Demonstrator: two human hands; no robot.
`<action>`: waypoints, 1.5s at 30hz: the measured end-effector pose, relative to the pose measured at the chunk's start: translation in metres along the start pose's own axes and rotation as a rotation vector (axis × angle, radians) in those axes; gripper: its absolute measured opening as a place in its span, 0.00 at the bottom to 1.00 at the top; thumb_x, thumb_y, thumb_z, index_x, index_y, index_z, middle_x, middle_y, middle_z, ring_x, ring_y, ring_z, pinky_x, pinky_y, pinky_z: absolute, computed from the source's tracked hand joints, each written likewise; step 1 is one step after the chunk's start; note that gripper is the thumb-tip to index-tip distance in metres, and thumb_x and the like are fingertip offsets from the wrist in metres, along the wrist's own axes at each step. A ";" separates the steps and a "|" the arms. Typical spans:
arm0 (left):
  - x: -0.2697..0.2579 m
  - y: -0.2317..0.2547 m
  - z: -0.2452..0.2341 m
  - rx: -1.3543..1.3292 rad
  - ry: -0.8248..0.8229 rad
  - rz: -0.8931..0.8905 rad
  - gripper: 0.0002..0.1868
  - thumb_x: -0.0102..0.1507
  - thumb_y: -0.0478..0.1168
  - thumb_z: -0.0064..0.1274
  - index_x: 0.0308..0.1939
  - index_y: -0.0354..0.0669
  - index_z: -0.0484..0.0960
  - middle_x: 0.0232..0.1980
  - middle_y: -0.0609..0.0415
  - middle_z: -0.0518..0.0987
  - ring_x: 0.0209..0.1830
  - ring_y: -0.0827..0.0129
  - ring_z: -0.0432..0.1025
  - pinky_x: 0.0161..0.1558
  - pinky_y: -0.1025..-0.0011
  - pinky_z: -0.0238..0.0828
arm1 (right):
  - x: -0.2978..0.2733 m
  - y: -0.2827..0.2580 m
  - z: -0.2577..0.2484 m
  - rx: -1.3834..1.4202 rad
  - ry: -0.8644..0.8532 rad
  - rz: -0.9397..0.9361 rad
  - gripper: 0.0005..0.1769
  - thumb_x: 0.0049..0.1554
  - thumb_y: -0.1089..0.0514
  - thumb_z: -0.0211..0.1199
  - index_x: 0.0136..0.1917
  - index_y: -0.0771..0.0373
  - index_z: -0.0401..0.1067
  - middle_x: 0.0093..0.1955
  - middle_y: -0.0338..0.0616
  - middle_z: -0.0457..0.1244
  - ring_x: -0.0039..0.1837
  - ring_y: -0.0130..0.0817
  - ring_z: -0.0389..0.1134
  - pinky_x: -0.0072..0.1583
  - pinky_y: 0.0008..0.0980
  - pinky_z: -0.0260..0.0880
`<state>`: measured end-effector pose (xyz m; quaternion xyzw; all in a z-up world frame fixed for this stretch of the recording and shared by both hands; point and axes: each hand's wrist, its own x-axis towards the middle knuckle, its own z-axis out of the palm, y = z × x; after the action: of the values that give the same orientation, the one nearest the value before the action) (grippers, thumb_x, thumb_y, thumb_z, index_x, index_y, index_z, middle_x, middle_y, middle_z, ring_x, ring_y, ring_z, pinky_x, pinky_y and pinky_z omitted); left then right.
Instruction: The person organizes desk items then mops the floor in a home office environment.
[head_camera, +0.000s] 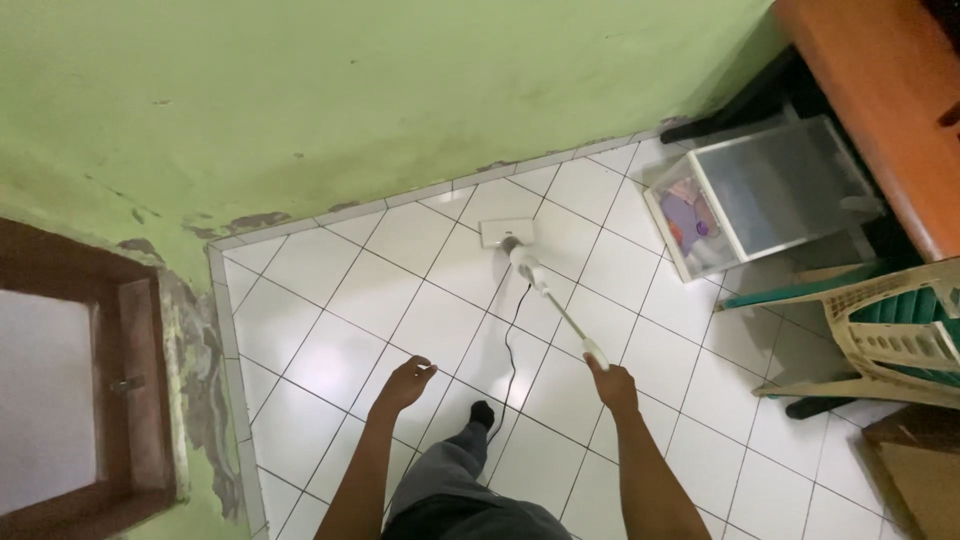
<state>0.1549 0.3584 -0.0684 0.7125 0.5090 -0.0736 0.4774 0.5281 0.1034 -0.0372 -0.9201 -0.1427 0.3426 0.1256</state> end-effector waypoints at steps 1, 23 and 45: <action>-0.001 0.002 0.000 0.002 -0.001 -0.001 0.25 0.65 0.59 0.52 0.55 0.46 0.80 0.49 0.43 0.85 0.53 0.53 0.79 0.55 0.61 0.75 | -0.004 0.001 0.002 0.002 -0.001 0.001 0.50 0.54 0.17 0.53 0.40 0.70 0.81 0.35 0.53 0.69 0.41 0.44 0.72 0.48 0.41 0.72; -0.142 -0.098 0.015 0.179 -0.283 0.288 0.27 0.65 0.59 0.51 0.60 0.47 0.78 0.58 0.46 0.83 0.60 0.55 0.76 0.59 0.62 0.72 | -0.378 0.161 0.093 0.398 0.345 0.258 0.25 0.48 0.38 0.75 0.46 0.61 0.82 0.31 0.44 0.66 0.35 0.33 0.63 0.39 0.38 0.63; -0.245 -0.080 0.066 0.406 -0.646 0.444 0.29 0.66 0.60 0.49 0.64 0.48 0.76 0.63 0.44 0.79 0.65 0.53 0.73 0.62 0.60 0.70 | -0.679 0.242 0.202 0.687 0.495 0.886 0.39 0.59 0.23 0.56 0.48 0.62 0.83 0.30 0.47 0.65 0.34 0.37 0.63 0.39 0.38 0.62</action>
<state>0.0004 0.1502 -0.0071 0.8244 0.1436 -0.2868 0.4663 -0.0558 -0.3310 0.1388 -0.8512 0.4052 0.1649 0.2900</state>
